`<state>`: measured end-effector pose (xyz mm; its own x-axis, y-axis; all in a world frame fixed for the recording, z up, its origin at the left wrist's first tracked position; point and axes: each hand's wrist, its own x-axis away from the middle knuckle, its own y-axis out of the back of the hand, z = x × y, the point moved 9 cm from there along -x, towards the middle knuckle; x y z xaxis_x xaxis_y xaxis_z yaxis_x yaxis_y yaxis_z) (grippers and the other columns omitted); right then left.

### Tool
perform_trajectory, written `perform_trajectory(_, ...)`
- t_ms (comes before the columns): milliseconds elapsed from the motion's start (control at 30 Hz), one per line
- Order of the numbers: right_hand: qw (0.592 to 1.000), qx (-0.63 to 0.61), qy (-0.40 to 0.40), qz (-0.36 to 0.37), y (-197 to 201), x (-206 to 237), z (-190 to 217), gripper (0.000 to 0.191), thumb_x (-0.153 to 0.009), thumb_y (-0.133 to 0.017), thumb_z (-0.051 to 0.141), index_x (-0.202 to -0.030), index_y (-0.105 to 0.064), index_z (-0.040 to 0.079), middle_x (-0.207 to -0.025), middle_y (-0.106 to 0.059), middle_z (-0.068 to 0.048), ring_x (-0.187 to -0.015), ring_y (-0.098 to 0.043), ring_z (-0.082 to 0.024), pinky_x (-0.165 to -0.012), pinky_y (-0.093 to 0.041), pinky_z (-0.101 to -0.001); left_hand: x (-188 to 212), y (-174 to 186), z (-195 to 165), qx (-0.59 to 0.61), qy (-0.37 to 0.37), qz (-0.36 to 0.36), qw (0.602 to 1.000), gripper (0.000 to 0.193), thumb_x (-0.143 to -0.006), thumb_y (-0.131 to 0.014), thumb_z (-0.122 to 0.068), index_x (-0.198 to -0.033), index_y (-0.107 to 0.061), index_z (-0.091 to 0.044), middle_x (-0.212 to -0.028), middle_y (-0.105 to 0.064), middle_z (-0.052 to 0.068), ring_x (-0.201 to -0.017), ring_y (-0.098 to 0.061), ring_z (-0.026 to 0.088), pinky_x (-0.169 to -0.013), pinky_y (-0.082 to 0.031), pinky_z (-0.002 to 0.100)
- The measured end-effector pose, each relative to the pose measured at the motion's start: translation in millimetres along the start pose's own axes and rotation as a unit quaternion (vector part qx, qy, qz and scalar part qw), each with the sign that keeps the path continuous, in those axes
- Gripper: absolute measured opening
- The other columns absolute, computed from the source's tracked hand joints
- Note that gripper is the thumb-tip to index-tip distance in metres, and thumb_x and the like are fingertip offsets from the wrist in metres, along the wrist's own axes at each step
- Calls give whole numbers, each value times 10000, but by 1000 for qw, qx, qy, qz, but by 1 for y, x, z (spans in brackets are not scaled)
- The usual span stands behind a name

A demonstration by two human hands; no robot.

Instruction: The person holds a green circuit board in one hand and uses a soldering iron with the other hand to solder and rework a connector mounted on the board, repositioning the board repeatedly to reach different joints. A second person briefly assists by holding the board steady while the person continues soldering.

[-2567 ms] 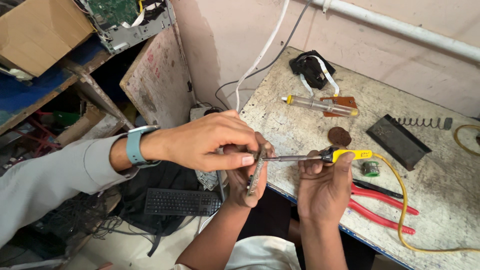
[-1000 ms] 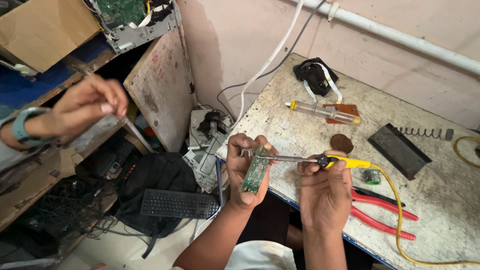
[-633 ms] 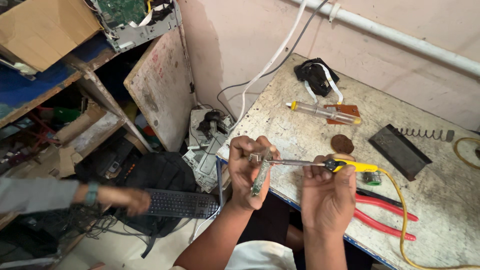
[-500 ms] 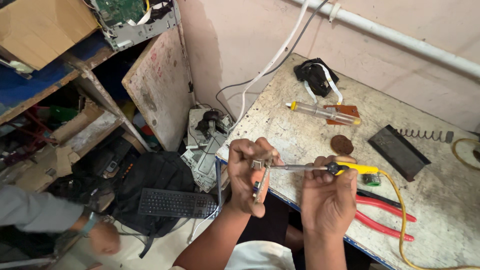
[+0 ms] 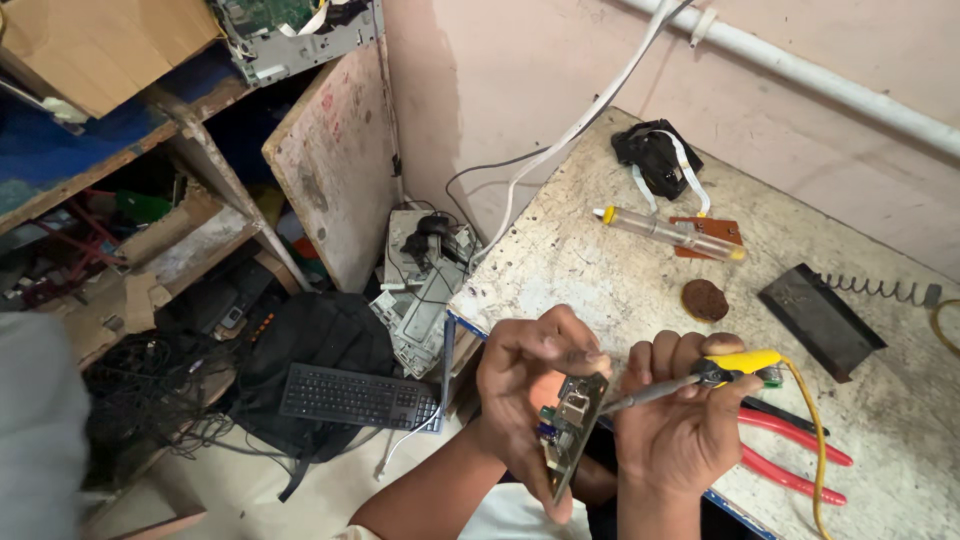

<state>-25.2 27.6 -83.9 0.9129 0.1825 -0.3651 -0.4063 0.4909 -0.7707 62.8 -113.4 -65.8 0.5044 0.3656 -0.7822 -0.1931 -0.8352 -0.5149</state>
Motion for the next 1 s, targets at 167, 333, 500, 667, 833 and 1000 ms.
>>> perform_trajectory(167,1000,11,8,2,5,0,8,358,-1128,-608,465,-1190,-577,114,-759,-379,61,-720,-330,-87,-742,-301,-281,-8,-6,-10,-113,-41,57,991,1072,-659,-946,-504,-1555,-481,-144,-1237,-614,74,-1023,-560,177,-853,-482,316)
perform_trajectory(333,997,44,56,1,20,4,51,320,-1142,-591,431,-1153,-558,113,-785,-384,37,-687,-313,-84,-669,-270,-263,-10,-21,0,-193,-6,113,975,957,-711,-927,-562,-1512,-574,-173,-1217,-570,40,-964,-571,164,-831,-508,307)
perform_trajectory(500,988,116,104,9,36,13,99,368,-1184,-575,460,-1127,-555,97,-724,-378,39,-650,-294,-74,-640,-257,-255,-5,-46,22,-190,28,146,971,856,-739,-894,-590,-1439,-628,-175,-1205,-588,42,-938,-563,156,-797,-481,283)
perform_trajectory(667,979,149,136,-2,54,20,131,369,-1180,-576,466,-1112,-552,105,-720,-398,32,-647,-305,-80,-641,-262,-259,-2,-63,42,-156,45,163,973,797,-772,-887,-584,-1397,-611,-173,-1260,-595,68,-952,-562,162,-788,-475,283)
perform_trajectory(833,981,117,149,-51,82,21,152,354,-1135,-561,448,-1074,-534,101,-698,-413,18,-648,-325,-92,-624,-261,-267,1,-71,56,-127,40,152,979,778,-775,-860,-595,-1389,-595,-198,-1267,-608,88,-949,-557,173,-811,-475,313)
perform_trajectory(1000,973,131,189,-37,97,26,172,336,-1164,-550,414,-1111,-540,82,-796,-558,-31,-670,-435,-103,-639,-334,-257,0,-71,58,-162,31,178,970,751,-777,-874,-587,-1372,-577,-238,-1307,-586,82,-976,-569,194,-822,-486,319)
